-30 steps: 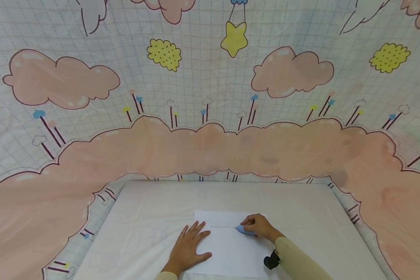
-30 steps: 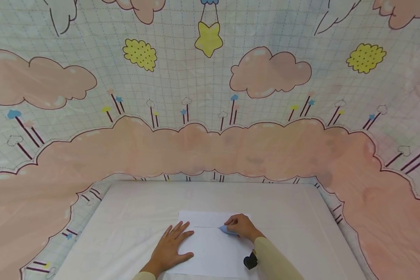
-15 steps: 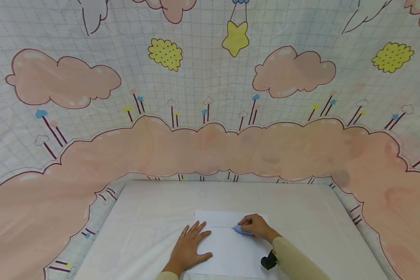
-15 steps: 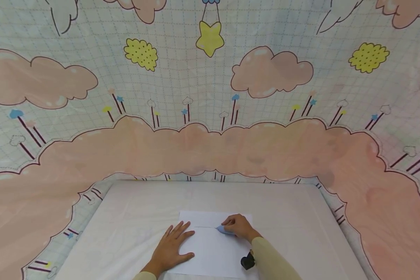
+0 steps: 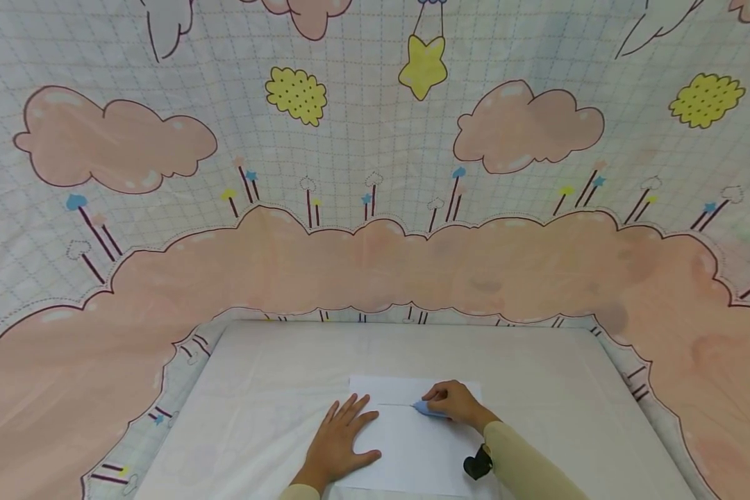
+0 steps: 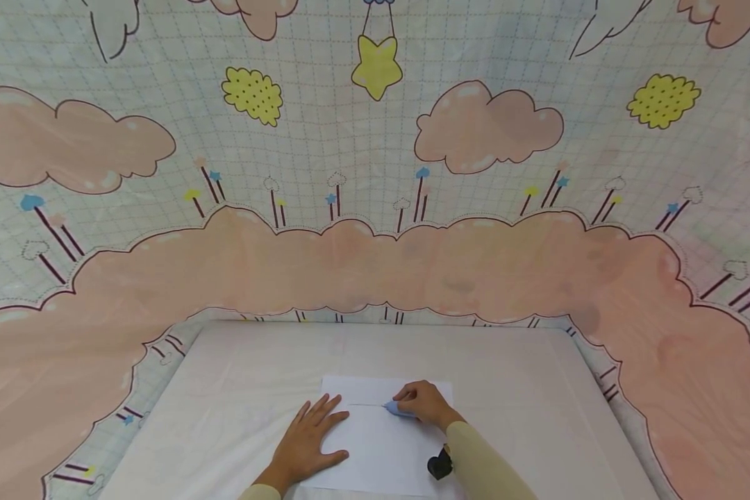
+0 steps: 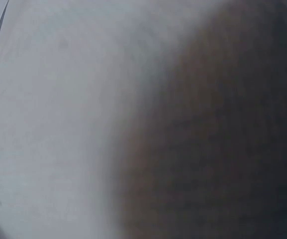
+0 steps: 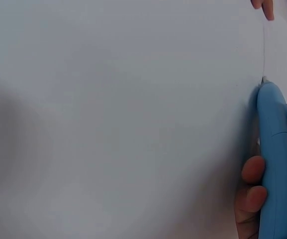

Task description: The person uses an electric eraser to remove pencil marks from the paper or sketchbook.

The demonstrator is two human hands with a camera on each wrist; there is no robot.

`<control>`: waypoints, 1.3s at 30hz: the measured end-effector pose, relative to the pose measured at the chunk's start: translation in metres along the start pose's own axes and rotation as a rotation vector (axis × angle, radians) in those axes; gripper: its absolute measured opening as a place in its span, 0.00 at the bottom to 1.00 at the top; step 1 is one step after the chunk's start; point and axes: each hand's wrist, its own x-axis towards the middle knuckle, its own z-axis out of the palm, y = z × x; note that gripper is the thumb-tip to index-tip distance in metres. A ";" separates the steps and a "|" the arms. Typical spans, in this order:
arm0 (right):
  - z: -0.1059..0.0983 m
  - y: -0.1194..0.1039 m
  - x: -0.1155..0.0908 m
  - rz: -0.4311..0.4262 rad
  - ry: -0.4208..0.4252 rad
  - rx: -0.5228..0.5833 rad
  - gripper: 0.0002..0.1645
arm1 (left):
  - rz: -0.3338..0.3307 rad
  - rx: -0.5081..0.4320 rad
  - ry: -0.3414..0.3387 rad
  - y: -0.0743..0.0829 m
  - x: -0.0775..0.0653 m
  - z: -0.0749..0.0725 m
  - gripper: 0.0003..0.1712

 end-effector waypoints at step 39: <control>0.002 -0.001 0.002 0.008 0.010 -0.003 0.09 | 0.004 0.001 0.019 0.000 0.000 0.000 0.44</control>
